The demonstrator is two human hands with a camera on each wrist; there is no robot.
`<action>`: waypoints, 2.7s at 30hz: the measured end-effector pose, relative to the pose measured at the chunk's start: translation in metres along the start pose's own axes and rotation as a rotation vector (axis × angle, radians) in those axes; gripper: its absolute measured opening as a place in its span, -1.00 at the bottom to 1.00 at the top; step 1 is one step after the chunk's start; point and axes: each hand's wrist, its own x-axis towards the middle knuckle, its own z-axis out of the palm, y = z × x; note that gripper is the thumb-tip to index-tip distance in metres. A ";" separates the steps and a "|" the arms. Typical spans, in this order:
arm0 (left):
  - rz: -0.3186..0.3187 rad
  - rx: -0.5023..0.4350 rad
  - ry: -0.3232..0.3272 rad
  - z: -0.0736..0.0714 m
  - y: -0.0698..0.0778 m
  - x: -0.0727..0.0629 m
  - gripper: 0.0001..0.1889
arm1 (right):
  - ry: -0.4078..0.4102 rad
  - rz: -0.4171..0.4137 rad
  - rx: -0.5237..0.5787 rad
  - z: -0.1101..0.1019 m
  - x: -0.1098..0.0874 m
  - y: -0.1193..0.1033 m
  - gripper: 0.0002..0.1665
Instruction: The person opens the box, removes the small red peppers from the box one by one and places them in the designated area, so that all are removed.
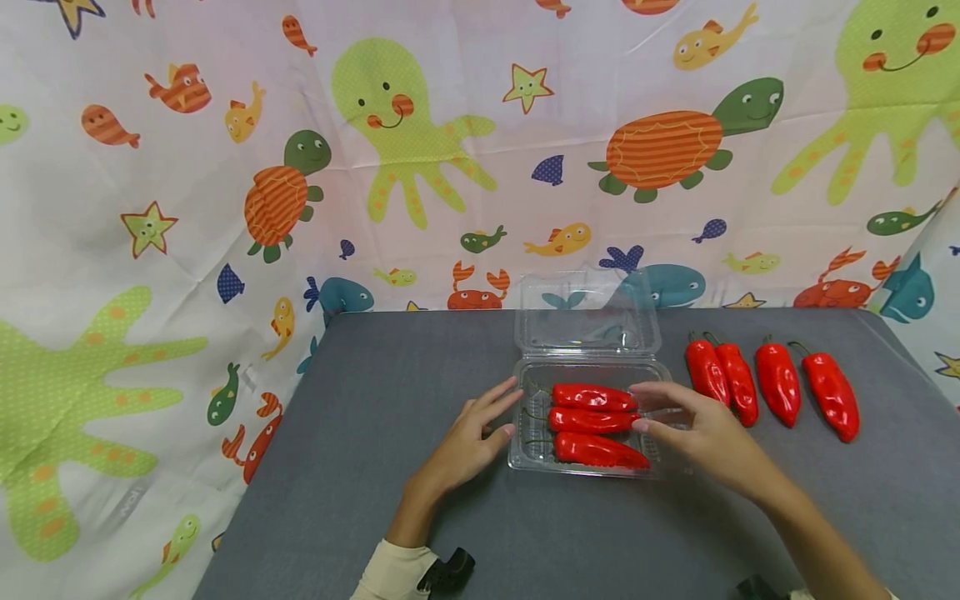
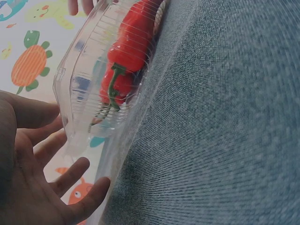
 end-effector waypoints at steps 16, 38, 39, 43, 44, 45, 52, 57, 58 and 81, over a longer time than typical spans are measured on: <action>-0.005 -0.003 0.005 0.000 0.001 0.000 -0.40 | -0.190 0.030 0.046 0.017 0.010 0.000 -0.35; 0.013 -0.009 -0.001 -0.001 0.002 0.000 -0.40 | -0.259 0.062 0.025 0.033 0.020 0.006 -0.33; 0.014 -0.008 -0.001 -0.001 0.002 0.000 -0.40 | -0.259 0.064 0.023 0.033 0.020 0.006 -0.33; 0.016 -0.006 -0.001 -0.001 0.002 0.000 -0.40 | -0.264 0.066 0.026 0.034 0.021 0.006 -0.34; 0.013 -0.006 -0.003 -0.001 0.002 0.000 -0.40 | -0.266 0.069 0.029 0.034 0.021 0.006 -0.34; 0.014 -0.007 -0.001 -0.001 0.002 0.000 -0.40 | -0.267 0.072 0.030 0.034 0.021 0.006 -0.34; 0.025 -0.011 0.007 -0.001 0.002 0.000 -0.40 | -0.279 0.058 0.027 0.038 0.023 0.008 -0.37; 0.014 -0.007 0.005 0.000 0.003 0.000 -0.40 | -0.275 0.030 -0.014 0.038 0.024 0.009 -0.38; 0.009 -0.005 0.003 0.000 0.002 0.000 -0.39 | -0.272 0.024 -0.027 0.039 0.025 0.009 -0.38; -0.001 -0.009 0.001 0.000 0.001 0.001 -0.40 | -0.268 0.017 -0.045 0.038 0.024 0.007 -0.37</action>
